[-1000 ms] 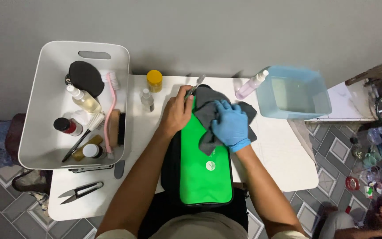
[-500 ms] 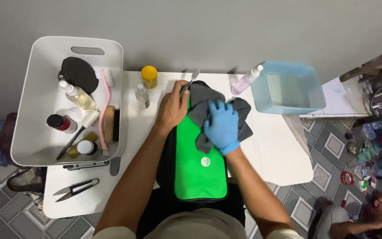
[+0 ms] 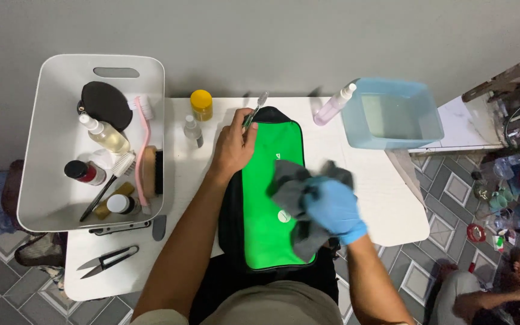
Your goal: The person wipes a green bag with a dark cloth, then applies a liquid from a small bottle and scrubs the surface with a toothbrush. The person repeatedly wipes the bag with the cloth and dips the toothbrush into a water container to continue scrubbing.
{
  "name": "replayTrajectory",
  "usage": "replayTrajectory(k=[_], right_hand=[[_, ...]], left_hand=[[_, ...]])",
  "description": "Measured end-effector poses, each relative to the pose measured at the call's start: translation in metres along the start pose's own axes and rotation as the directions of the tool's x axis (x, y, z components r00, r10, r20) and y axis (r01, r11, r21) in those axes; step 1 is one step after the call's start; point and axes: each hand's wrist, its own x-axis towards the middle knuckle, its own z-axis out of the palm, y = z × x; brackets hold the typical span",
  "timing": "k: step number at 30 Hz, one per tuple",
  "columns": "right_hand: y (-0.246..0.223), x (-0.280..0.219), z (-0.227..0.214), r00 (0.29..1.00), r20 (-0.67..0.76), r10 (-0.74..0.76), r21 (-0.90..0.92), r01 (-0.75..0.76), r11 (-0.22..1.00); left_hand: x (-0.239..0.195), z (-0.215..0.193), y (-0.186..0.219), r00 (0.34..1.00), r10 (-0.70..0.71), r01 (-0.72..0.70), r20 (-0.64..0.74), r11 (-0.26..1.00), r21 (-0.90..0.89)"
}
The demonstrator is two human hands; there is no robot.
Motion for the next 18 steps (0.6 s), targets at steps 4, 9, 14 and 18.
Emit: replayTrajectory(k=[4,9,14,18], right_hand=[[0.047,-0.017,-0.048,0.991,-0.088,0.104,0.123,-0.092,0.988],[0.097,-0.032,-0.069,0.926,-0.251,0.282,0.146,-0.252,0.957],[0.021,-0.026,-0.093,0.932,-0.352,0.083,0.164,-0.026,0.986],[0.009,-0.019,-0.043,0.945,-0.291,-0.151,0.236,0.223,0.946]], left_hand=[[-0.001,0.002,-0.006,1.0,0.013,-0.013,0.001,1.0,-0.008],[0.001,0.003,-0.008,0.999,0.047,-0.047,-0.013,0.999,-0.006],[0.0,0.003,-0.004,0.997,0.065,-0.065,-0.029,0.998,-0.009],[0.0,0.006,-0.011,0.998,0.051,-0.051,-0.029,0.999,0.018]])
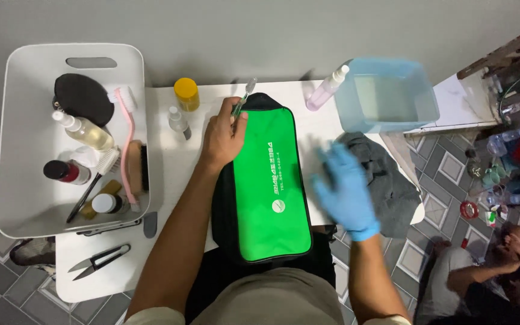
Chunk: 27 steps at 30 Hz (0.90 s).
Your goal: The person wipes a green bag with a dark cloth, then applies a liquid from a small bottle and scrubs the surface with a toothbrush. The person repeatedly wipes the bag with the cloth and dips the toothbrush into a water container to continue scrubbing.
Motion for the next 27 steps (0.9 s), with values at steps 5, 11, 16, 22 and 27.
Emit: replayTrajectory(k=[5,11,16,22,27], right_hand=[[-0.037,0.004,0.07,0.975,0.22,-0.013,-0.053,0.025,0.998],[-0.04,-0.002,0.099,0.951,0.304,-0.049,-0.229,0.123,0.966],[-0.032,-0.001,0.098,0.912,0.379,-0.158,-0.224,0.256,0.941],[-0.015,0.028,0.102,0.916,0.333,-0.225,-0.18,0.296,0.938],[-0.025,0.044,0.113,0.946,0.3,-0.118,-0.287,0.208,0.935]], left_hand=[[0.001,0.0,0.001,1.0,-0.013,0.014,0.013,1.0,-0.017],[0.003,-0.002,0.002,0.998,-0.048,0.048,0.041,0.999,0.002],[0.003,0.002,0.0,0.997,-0.056,0.054,0.047,0.998,0.027],[0.001,0.002,-0.002,0.996,-0.055,0.052,0.073,0.998,0.038],[0.001,0.003,-0.007,1.0,-0.001,0.0,0.023,0.999,0.047]])
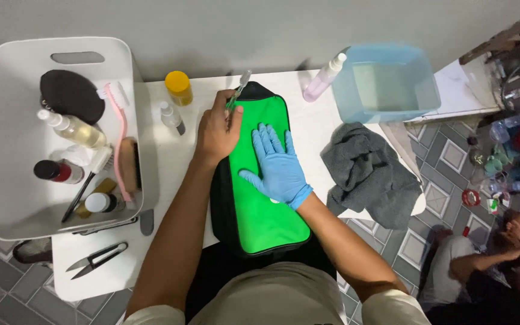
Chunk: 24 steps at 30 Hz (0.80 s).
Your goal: The person wipes a green bag with a dark cloth, then applies a liquid from a small bottle and scrubs the surface with a toothbrush. The person repeatedly wipes the bag with the cloth and dips the toothbrush into a water container to continue scrubbing.
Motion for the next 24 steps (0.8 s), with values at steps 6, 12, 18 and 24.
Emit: replayTrajectory(k=[6,12,18,24], right_hand=[[-0.003,-0.004,-0.009,0.962,0.088,-0.26,0.086,0.253,0.964],[0.001,-0.007,0.003,0.954,-0.184,-0.235,0.282,0.28,0.918],[0.0,-0.009,0.001,0.964,-0.23,-0.132,0.435,0.223,0.872],[0.009,-0.011,0.013,0.93,-0.361,0.069,0.616,0.182,0.767]], left_hand=[[0.003,0.0,0.002,1.0,0.005,-0.005,-0.016,1.0,0.003],[-0.003,-0.005,0.009,0.998,0.063,-0.063,-0.004,0.997,-0.045],[-0.006,0.0,0.0,0.997,0.067,-0.066,0.034,0.997,-0.026],[-0.007,-0.008,0.011,0.996,0.078,-0.078,0.054,0.997,-0.01]])
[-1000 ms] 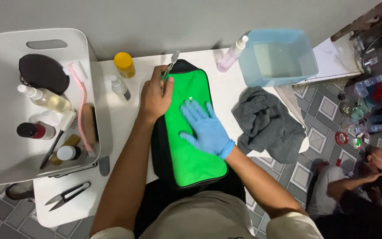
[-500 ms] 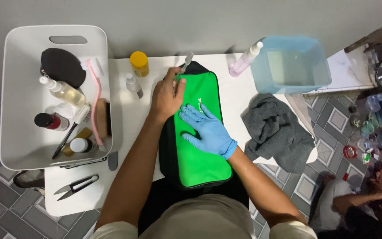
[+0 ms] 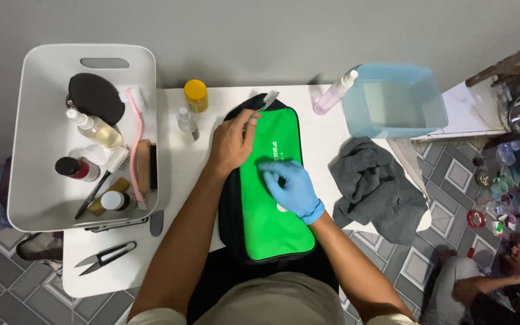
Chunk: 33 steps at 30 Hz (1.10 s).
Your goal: The person wipes a green bag with a dark cloth, then applies a liquid from a small bottle and scrubs the surface with a toothbrush. The person repeatedly wipes the bag with the cloth and dips the toothbrush into a water container to continue scrubbing.
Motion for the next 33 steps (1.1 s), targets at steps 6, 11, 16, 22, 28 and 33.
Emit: replayTrajectory(k=[6,11,16,22,28,33], right_hand=[[-0.032,0.014,-0.004,0.976,0.147,0.163,-0.529,-0.062,0.846],[-0.021,0.009,-0.004,0.974,0.226,0.027,-0.413,0.07,0.908],[-0.01,0.016,-0.006,0.997,0.079,-0.021,-0.063,0.026,0.998],[-0.044,0.043,-0.01,0.93,0.045,0.366,0.453,-0.345,0.822],[-0.034,0.029,-0.032,0.939,-0.067,0.337,0.376,-0.289,0.88],[0.036,-0.01,-0.131,0.885,-0.353,0.304,-0.004,-0.327,0.945]], left_hand=[[0.001,0.002,-0.008,1.0,0.019,-0.019,-0.002,1.0,-0.007],[0.001,-0.006,0.005,1.0,0.03,-0.03,0.001,0.999,-0.029],[-0.003,-0.001,0.006,0.985,0.17,-0.171,-0.034,0.985,-0.028],[-0.01,-0.006,0.067,0.956,0.293,-0.285,-0.014,0.918,-0.274],[-0.015,0.001,0.056,0.934,0.357,-0.33,-0.013,0.848,-0.414],[-0.008,-0.001,0.02,0.959,0.277,-0.283,-0.055,0.944,-0.169]])
